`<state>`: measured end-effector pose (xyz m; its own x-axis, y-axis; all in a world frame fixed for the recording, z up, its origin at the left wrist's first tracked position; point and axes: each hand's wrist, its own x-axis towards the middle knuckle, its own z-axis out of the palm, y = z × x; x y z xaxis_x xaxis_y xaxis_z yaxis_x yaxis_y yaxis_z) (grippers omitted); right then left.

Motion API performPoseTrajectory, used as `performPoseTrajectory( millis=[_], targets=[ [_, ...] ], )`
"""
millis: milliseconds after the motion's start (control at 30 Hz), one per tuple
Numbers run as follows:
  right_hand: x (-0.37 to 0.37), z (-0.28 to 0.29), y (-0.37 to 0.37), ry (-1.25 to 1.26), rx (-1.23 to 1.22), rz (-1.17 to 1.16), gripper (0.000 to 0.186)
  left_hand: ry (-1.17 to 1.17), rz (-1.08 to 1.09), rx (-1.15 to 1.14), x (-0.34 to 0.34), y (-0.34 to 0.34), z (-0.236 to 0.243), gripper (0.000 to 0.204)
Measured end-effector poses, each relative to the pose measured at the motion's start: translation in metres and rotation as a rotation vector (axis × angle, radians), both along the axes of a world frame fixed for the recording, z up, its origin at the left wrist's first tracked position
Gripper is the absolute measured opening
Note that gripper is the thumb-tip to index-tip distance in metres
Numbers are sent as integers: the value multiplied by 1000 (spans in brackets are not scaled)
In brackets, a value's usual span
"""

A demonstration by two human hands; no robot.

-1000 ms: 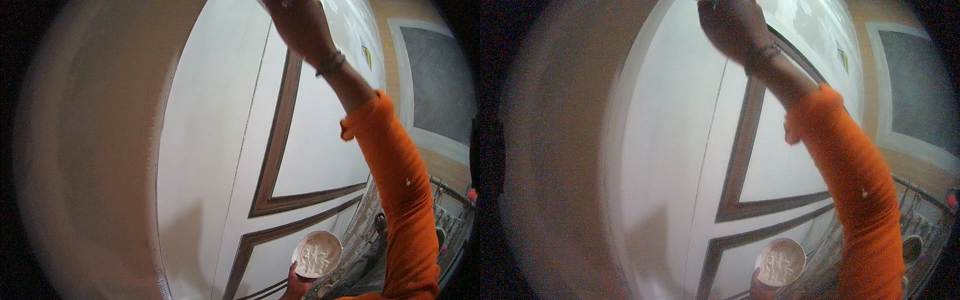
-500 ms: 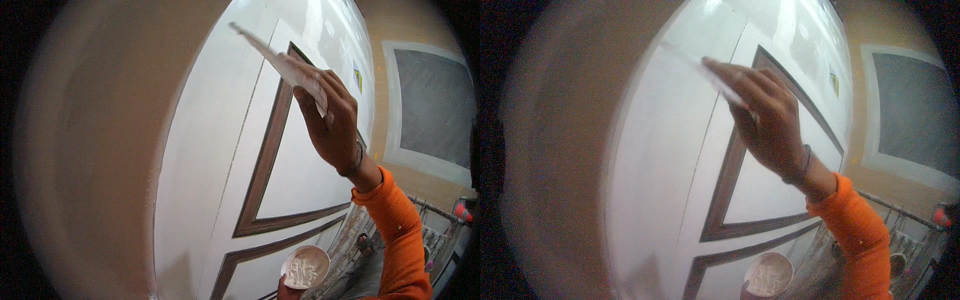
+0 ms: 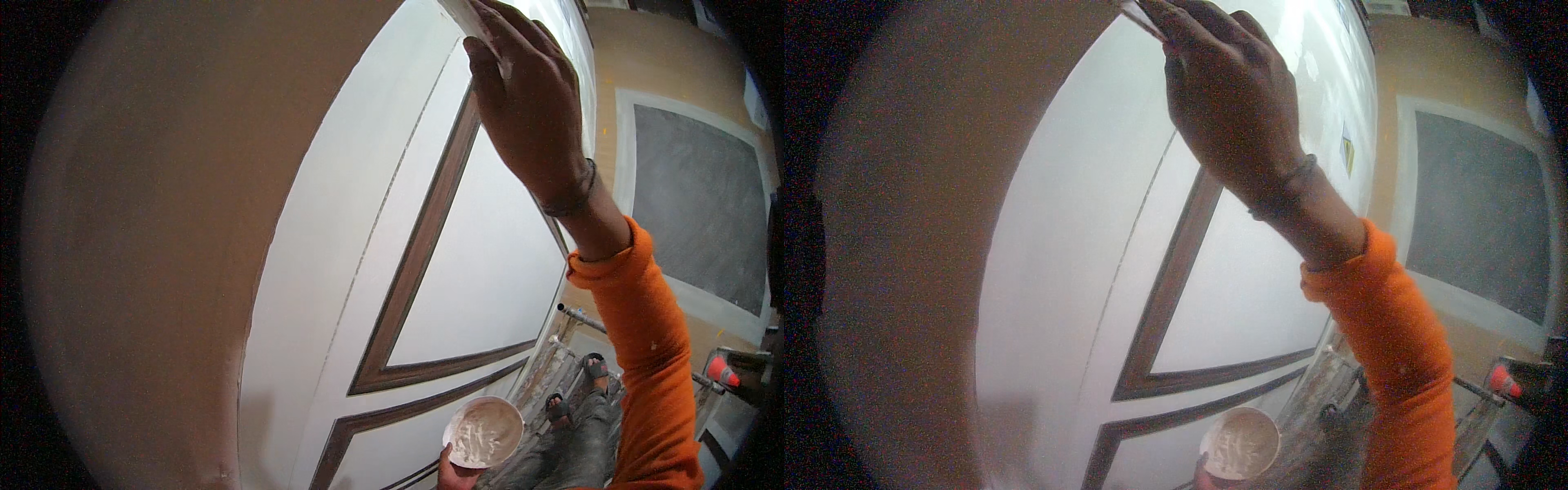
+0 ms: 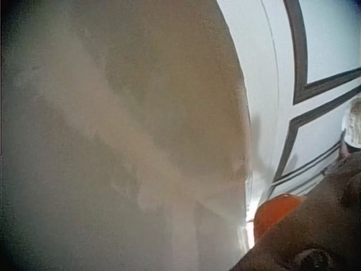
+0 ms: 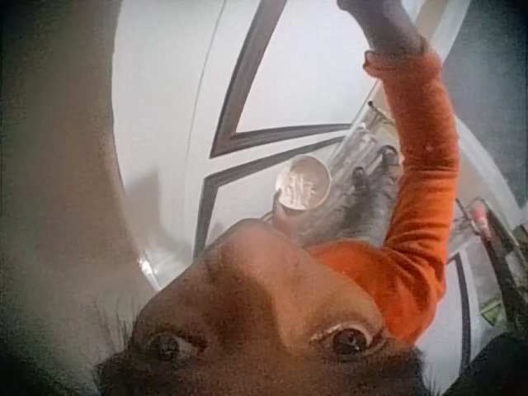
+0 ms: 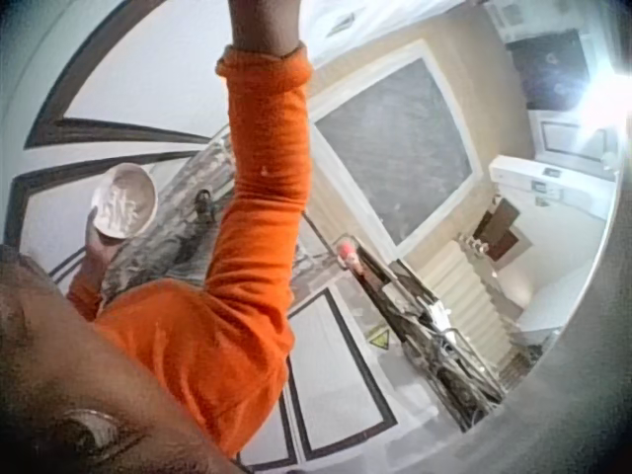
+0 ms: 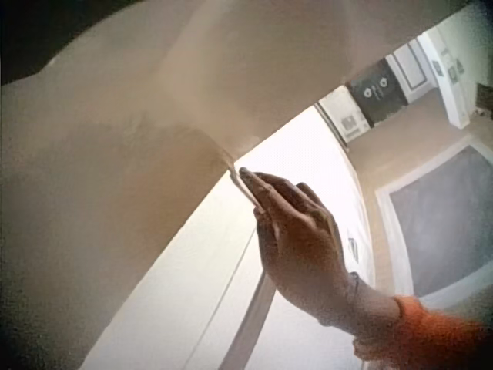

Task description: The person applies a white plaster-like substance to a wall using a trowel, smoothing it over the surface. They repeatedly scoop the material from a small container held in the left hand and spread it across the wall area.

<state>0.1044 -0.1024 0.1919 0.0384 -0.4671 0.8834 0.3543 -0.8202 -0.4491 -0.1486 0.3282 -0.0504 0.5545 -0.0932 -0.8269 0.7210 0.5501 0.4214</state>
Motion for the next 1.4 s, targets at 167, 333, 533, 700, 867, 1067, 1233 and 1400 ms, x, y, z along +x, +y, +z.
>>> performPoseTrajectory(
  millis=[167, 333, 533, 700, 867, 1067, 1233, 1400],
  targets=[
    [19, -12, 27, 27, -104, -244, 47, -14, -14, -8, -13, 0, 10, 65],
    [-42, -27, 31, -19, -164, -38, 40, -19, -5, -17, -16, 0, 17, 65],
    [-31, -5, -48, 11, -62, 3, 26, -13, -11, -23, -20, -7, 31, 66],
    [-65, 41, -27, 96, 50, 43, 34, -12, -21, -17, -21, -21, 43, 66],
    [-68, 31, -3, 35, -94, 36, 26, 44, 13, -45, -22, 8, 21, 67],
    [-105, 12, 63, 53, -236, 256, 36, -580, -616, 846, -51, 4, 18, 90],
    [-84, -11, 32, -51, -183, 166, 39, -568, -656, 804, -34, 26, 3, 105],
    [-36, -18, 20, -85, -265, 0, 44, -433, -504, 547, -38, -3, 20, 97]
  ],
)
